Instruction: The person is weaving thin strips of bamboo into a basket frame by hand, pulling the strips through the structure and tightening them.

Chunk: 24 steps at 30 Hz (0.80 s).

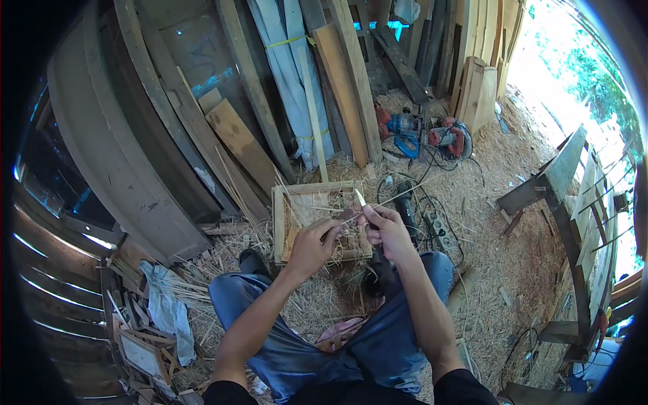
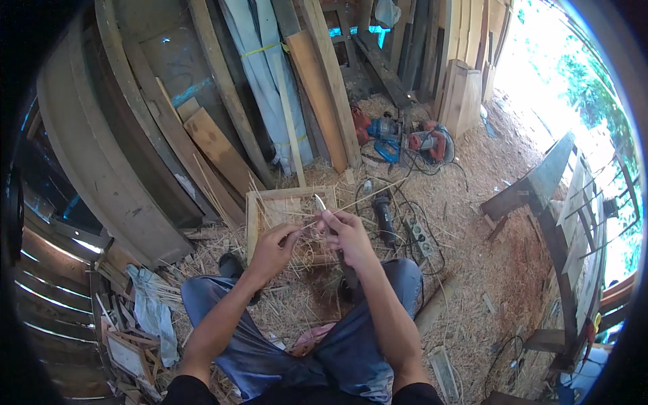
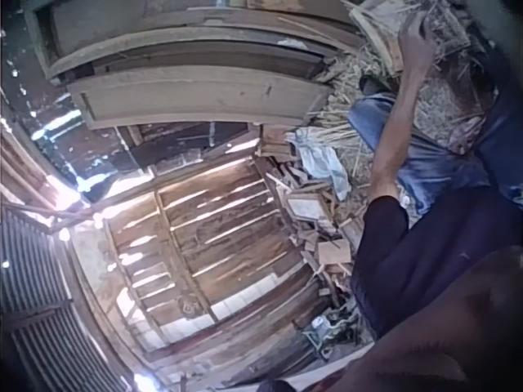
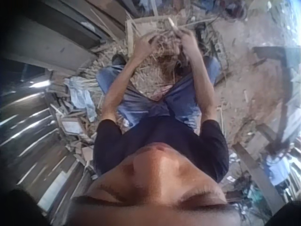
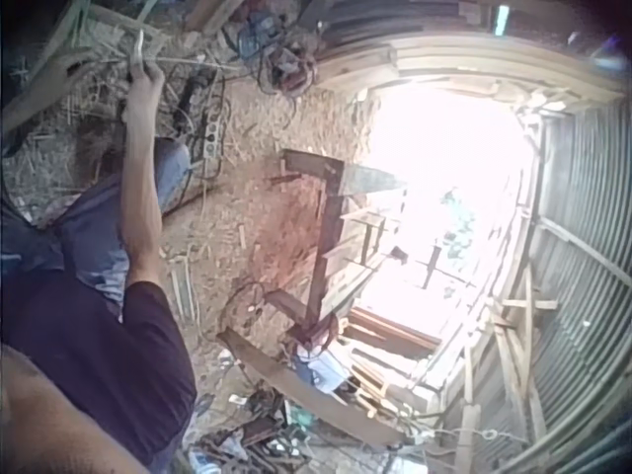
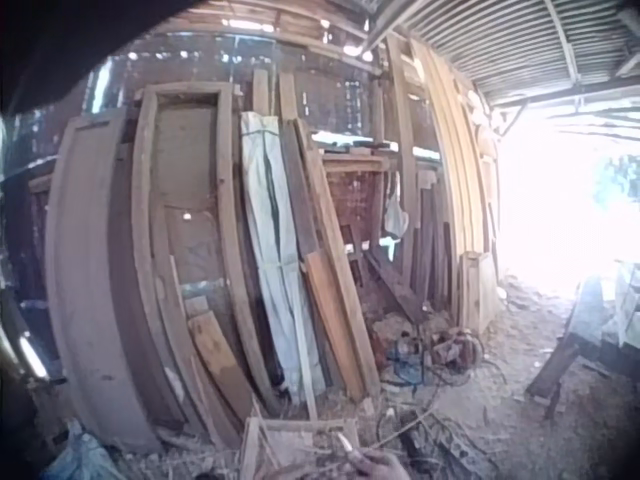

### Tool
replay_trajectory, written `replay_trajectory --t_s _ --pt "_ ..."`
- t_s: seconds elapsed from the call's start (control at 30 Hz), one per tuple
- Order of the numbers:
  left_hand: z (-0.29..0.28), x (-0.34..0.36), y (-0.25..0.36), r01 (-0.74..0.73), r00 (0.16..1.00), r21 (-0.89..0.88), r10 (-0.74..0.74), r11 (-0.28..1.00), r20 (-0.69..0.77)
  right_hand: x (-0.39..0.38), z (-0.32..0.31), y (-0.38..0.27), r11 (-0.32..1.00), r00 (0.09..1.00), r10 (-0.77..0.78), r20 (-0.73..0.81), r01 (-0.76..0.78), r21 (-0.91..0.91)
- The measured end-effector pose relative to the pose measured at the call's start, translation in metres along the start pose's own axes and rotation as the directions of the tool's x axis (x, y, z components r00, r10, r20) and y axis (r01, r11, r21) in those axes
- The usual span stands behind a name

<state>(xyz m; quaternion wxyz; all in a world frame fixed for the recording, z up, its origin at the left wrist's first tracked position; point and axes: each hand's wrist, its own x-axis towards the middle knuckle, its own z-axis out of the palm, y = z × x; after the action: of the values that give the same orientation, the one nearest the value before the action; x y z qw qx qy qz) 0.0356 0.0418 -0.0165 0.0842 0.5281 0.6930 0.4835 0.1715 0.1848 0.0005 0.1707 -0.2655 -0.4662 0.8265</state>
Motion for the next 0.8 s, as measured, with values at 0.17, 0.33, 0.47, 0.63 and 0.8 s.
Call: replay_trajectory --t_s 0.17,0.33,0.47,0.63,0.8 --pt "-0.006 0.000 0.008 -0.015 0.999 0.021 0.014 1.000 0.035 -0.003 -0.024 -0.009 0.992 0.980 -0.125 -0.152 0.120 -0.042" --pt "-0.024 0.001 0.007 -0.049 0.998 0.056 0.046 0.997 0.053 -0.011 -0.041 -0.030 0.994 0.981 -0.105 -0.162 0.097 -0.054" --pt "-0.033 -0.002 0.005 -0.093 0.992 0.127 0.080 0.988 0.101 -0.016 -0.060 -0.037 0.990 0.973 -0.132 -0.190 0.120 -0.074" --pt "-0.037 -0.010 -0.001 -0.113 0.984 0.151 0.090 0.982 0.155 -0.021 -0.071 -0.039 0.986 0.975 -0.133 -0.178 0.113 -0.120" --pt "-0.042 -0.014 0.007 -0.063 0.983 0.087 0.046 0.994 0.175 -0.024 -0.071 -0.042 0.985 0.954 -0.138 -0.267 0.102 -0.142"
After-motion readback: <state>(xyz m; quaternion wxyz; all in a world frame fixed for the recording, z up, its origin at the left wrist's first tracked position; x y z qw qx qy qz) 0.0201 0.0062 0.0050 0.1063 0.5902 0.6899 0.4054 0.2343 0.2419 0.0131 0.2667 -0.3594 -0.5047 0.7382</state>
